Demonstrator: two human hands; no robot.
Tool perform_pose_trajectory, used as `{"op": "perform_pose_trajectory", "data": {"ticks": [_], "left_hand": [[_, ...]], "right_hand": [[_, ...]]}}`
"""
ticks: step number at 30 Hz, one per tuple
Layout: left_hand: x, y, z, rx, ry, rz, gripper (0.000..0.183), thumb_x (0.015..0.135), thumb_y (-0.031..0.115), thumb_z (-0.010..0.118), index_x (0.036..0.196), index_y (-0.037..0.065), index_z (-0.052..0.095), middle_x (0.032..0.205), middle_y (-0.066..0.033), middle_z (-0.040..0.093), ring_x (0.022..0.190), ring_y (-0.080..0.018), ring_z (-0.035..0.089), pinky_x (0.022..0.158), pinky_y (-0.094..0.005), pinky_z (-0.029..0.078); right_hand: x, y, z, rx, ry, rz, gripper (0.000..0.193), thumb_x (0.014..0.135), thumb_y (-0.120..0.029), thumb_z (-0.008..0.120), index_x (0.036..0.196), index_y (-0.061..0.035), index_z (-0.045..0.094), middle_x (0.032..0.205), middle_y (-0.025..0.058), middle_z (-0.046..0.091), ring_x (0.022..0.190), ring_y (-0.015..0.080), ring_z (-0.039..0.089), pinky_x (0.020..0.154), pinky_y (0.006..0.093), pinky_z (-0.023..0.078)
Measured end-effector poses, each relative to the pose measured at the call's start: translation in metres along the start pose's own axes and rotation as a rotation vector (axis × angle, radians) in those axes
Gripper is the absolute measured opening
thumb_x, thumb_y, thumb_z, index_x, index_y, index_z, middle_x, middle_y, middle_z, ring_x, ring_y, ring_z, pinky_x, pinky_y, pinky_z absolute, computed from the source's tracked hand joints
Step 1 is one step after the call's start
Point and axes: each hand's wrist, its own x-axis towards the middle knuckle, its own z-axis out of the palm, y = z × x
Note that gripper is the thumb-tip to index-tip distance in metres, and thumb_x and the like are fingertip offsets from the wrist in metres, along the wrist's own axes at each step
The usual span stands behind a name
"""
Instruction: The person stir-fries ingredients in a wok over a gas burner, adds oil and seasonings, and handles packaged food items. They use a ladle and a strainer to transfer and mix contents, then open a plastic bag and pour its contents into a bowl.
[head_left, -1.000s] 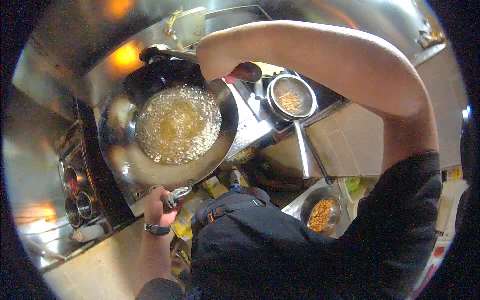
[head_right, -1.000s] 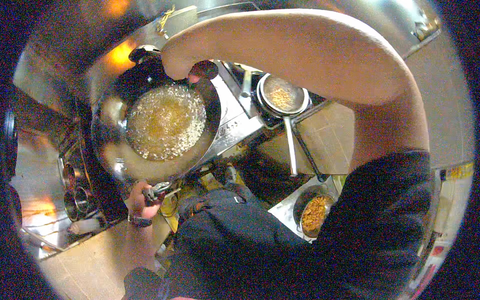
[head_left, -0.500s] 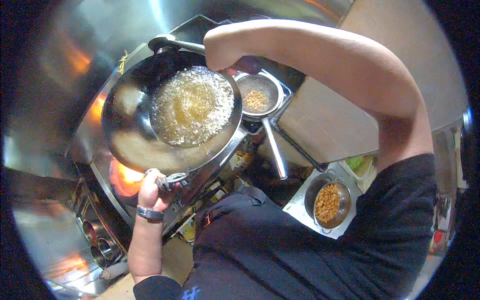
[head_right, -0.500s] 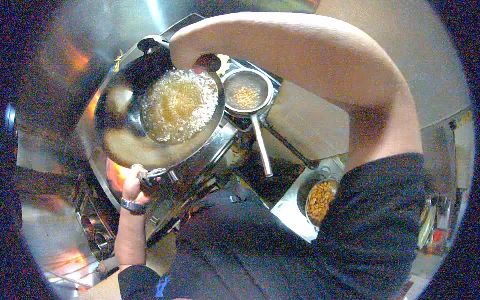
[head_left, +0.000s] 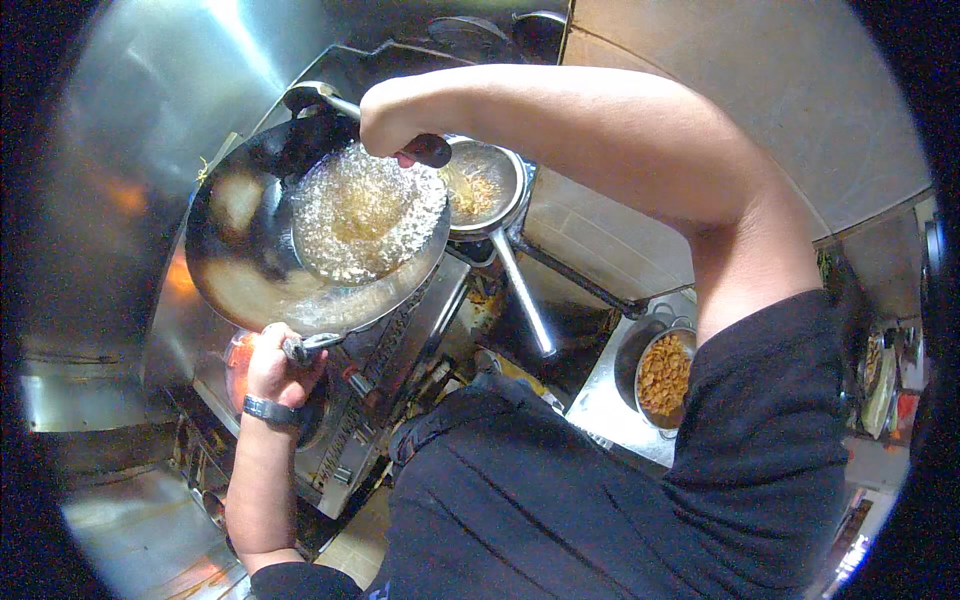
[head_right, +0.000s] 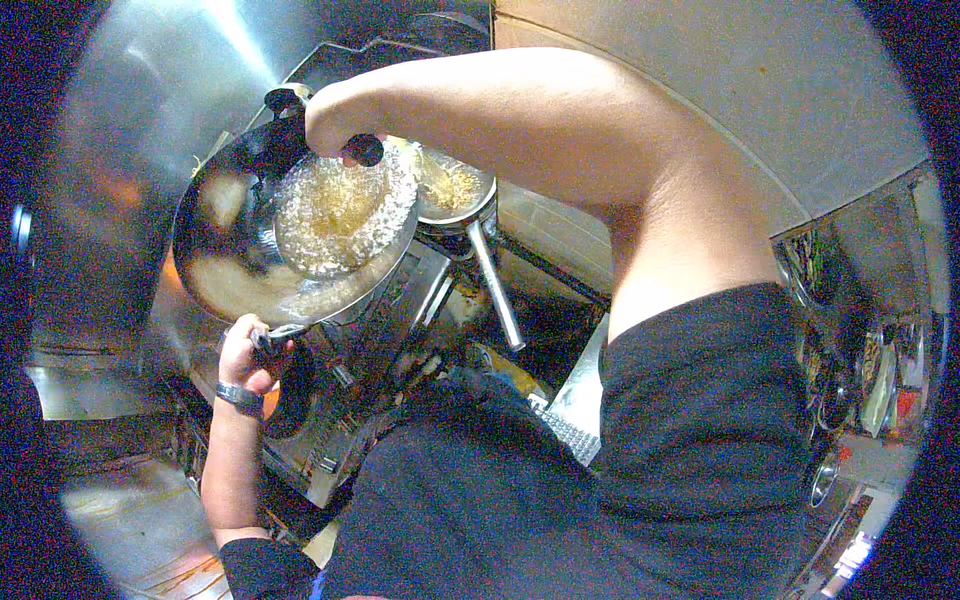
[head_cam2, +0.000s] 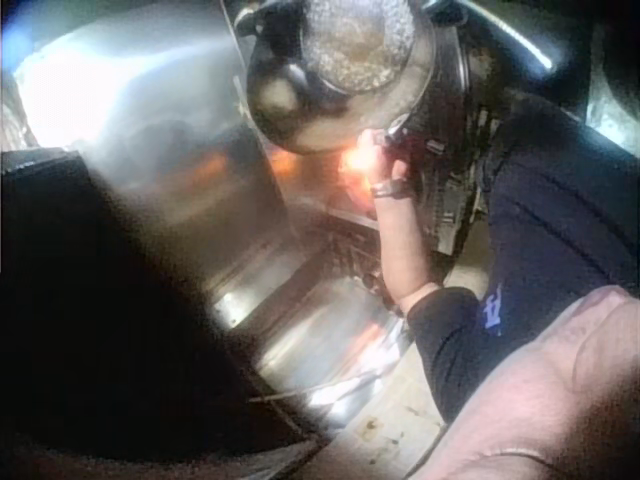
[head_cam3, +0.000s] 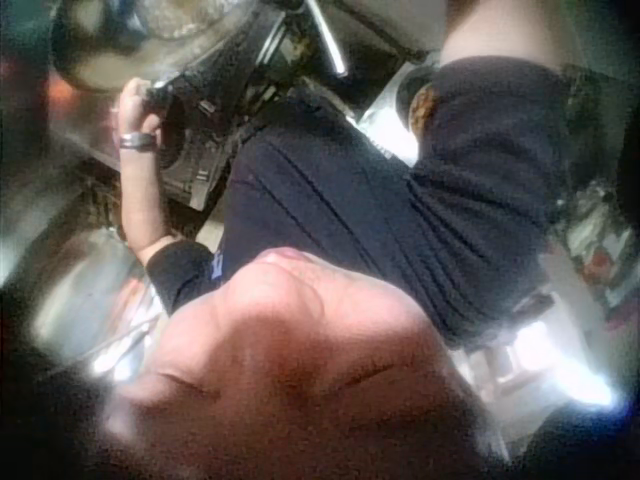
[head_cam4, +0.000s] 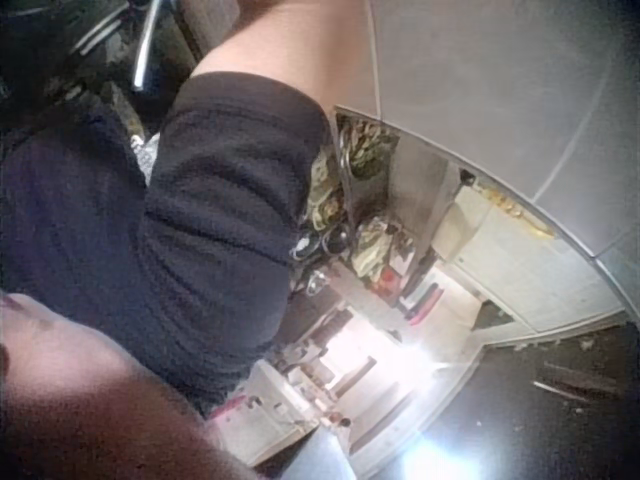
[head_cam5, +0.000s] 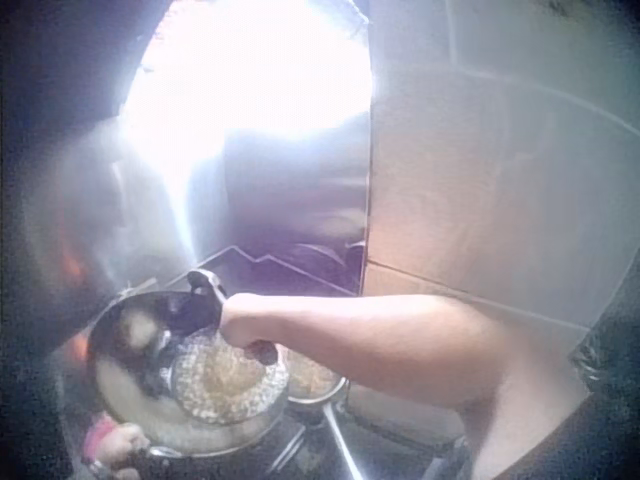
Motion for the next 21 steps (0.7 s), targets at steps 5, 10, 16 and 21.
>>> {"op": "perform_pose_trajectory", "data": {"ticks": [5,10,16,21], "left_hand": [[-0.003,0.004,0.005,0.046,-0.007,-0.021,0.015,0.088,0.01,0.05,0.074,0.014,0.052,0.069,-0.0037,0.055,0.063,-0.0232,0.063,0.059,-0.0391,0.06],[-0.01,0.006,0.018,0.056,0.094,-0.043,0.019,0.089,0.013,0.049,0.07,0.014,0.052,0.068,-0.0038,0.055,0.063,-0.0244,0.063,0.059,-0.038,0.06],[-0.006,0.007,0.015,0.051,0.097,-0.063,0.02,0.088,0.018,0.051,0.068,0.014,0.053,0.069,-0.007,0.059,0.065,-0.0266,0.064,0.06,-0.0385,0.059],[-0.004,0.011,0.012,0.081,0.072,-0.028,0.017,0.085,0.015,0.05,0.069,0.011,0.053,0.071,-0.0106,0.061,0.067,-0.028,0.064,0.062,-0.0406,0.059]], "right_hand": [[-0.004,0.003,-0.003,-0.015,-0.041,0.017,0.012,0.083,-0.008,0.051,0.085,-0.0057,0.062,0.074,0.0078,0.068,0.067,0.0206,0.068,0.058,0.0465,0.055],[-0.014,0.012,-0.007,0.067,0.005,-0.037,0.019,0.081,-0.001,0.047,0.083,0.0041,0.066,0.072,0.0155,0.066,0.059,0.0207,0.066,0.05,0.0382,0.052],[-0.012,0.027,-0.004,0.203,0.024,-0.037,0.017,0.082,0.0,0.048,0.084,0.0049,0.064,0.069,0.013,0.063,0.058,0.0192,0.065,0.048,0.0347,0.053],[-0.002,0.03,-0.001,0.105,-0.004,-0.023,0.014,0.082,0.0,0.049,0.084,0.0046,0.063,0.068,0.0131,0.063,0.056,0.0181,0.064,0.048,0.0339,0.053]]}}
